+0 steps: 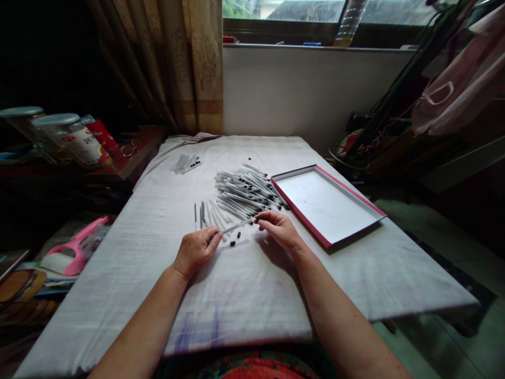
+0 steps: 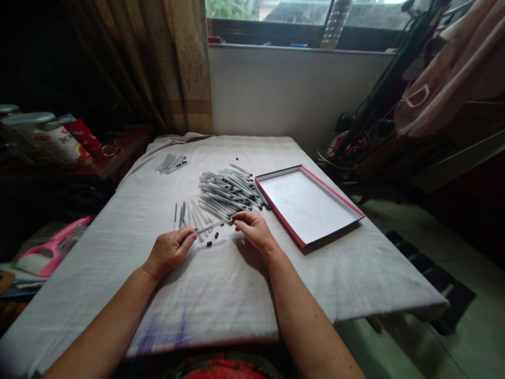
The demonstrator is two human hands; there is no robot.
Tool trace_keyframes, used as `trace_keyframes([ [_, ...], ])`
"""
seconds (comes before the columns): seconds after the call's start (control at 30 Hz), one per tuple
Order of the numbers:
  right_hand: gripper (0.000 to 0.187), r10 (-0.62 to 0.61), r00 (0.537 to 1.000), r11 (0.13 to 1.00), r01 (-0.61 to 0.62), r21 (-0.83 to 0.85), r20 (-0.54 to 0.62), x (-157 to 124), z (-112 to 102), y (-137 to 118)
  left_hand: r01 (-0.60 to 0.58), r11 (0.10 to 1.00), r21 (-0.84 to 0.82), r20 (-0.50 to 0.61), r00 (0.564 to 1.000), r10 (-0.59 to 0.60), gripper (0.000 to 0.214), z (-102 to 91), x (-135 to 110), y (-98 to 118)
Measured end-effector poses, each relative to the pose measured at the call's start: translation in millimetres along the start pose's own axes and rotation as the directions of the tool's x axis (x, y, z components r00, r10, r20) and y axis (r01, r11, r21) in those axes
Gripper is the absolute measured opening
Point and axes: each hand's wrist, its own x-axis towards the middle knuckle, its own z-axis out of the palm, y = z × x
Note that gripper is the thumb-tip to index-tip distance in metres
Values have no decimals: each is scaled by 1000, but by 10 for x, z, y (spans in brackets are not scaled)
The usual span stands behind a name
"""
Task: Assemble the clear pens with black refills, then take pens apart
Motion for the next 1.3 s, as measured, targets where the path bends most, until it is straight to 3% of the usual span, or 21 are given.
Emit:
trace_keyframes([
  [0.13,14,4,997,979,12,-204,82,-44,45,31,54,999,2,8,998,-55,29,-11,3,2],
  [0.27,11,-67,983,872,142,-468,173,-94,98,21,54,998,8,18,998,-54,26,0,5,-1],
  [0.47,20,-76,974,830,180,-528,212,-104,99,15,65,998,-3,24,998,-65,26,15,4,-9],
  [0.6,20,-105,984,893,156,-422,142,-71,101,61,74,997,4,35,997,-74,27,18,2,-14],
  [0.7,25,-107,994,974,109,-197,19,-27,104,64,56,998,4,37,998,-56,26,22,-3,-11],
  [0.8,27,-86,996,996,86,-17,-39,3,100,23,13,1000,15,42,999,-14,26,27,-7,-2],
  [1.17,23,-23,999,998,26,60,-50,-12,131,-76,-31,999,19,43,999,30,23,35,-12,-3],
  [1.3,27,-15,976,990,45,132,-218,13,76,-99,-8,1000,30,-25,1000,9,23,42,-2,-45],
])
